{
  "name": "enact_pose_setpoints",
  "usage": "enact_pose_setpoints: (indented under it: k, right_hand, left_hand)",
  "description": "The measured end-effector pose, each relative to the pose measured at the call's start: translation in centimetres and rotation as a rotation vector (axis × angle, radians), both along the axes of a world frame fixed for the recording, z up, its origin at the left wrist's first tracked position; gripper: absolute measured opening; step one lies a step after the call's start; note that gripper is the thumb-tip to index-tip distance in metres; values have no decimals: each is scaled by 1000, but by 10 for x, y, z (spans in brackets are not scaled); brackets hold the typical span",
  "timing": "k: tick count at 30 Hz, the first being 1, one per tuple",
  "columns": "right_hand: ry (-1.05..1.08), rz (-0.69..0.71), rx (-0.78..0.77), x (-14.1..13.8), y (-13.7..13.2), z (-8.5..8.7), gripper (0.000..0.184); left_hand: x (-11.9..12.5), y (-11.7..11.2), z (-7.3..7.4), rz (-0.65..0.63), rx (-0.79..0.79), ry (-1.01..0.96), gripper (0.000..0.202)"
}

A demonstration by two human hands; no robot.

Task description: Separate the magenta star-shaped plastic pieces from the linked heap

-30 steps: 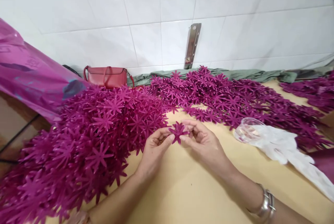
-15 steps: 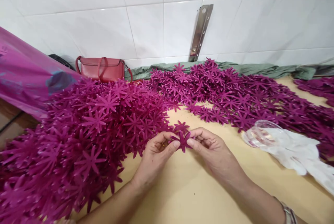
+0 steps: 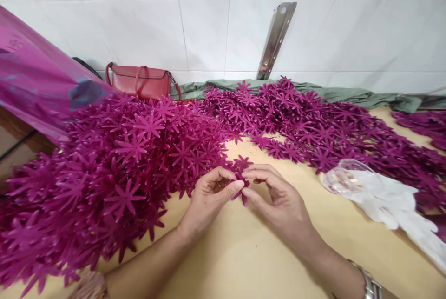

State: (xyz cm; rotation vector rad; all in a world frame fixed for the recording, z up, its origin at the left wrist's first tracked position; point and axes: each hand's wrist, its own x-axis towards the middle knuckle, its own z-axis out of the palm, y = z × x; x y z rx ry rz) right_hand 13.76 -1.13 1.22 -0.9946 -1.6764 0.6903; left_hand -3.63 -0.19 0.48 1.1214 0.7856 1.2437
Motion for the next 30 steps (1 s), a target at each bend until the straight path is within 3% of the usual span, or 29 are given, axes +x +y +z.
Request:
enact_pose_setpoints:
  k: [8, 13, 17, 22, 26, 28, 30]
  right_hand:
    - [175, 47, -124, 0, 3, -2, 8]
    - [10, 55, -106, 1, -4, 3, 38]
    - [10, -12, -67, 4, -2, 6, 17]
    - [229, -84, -230, 5, 5, 9, 17]
    - [302, -61, -282, 1, 5, 6, 19]
    - [275, -71, -243, 0, 3, 2, 18]
    - [154, -136, -108, 0, 1, 0, 21]
  left_hand:
    - [-2, 0, -1, -60, -19, 40, 26]
    - [-2, 1, -1, -25, -56, 30, 25]
    - [0, 0, -1, -16, -40, 41, 23]
    - [4, -3, 5, 118, 35, 30, 23]
    - [8, -3, 4, 8, 36, 32, 31]
    - [9, -2, 1, -12, 22, 42, 23]
    - [10, 0, -1, 36, -8, 29, 22]
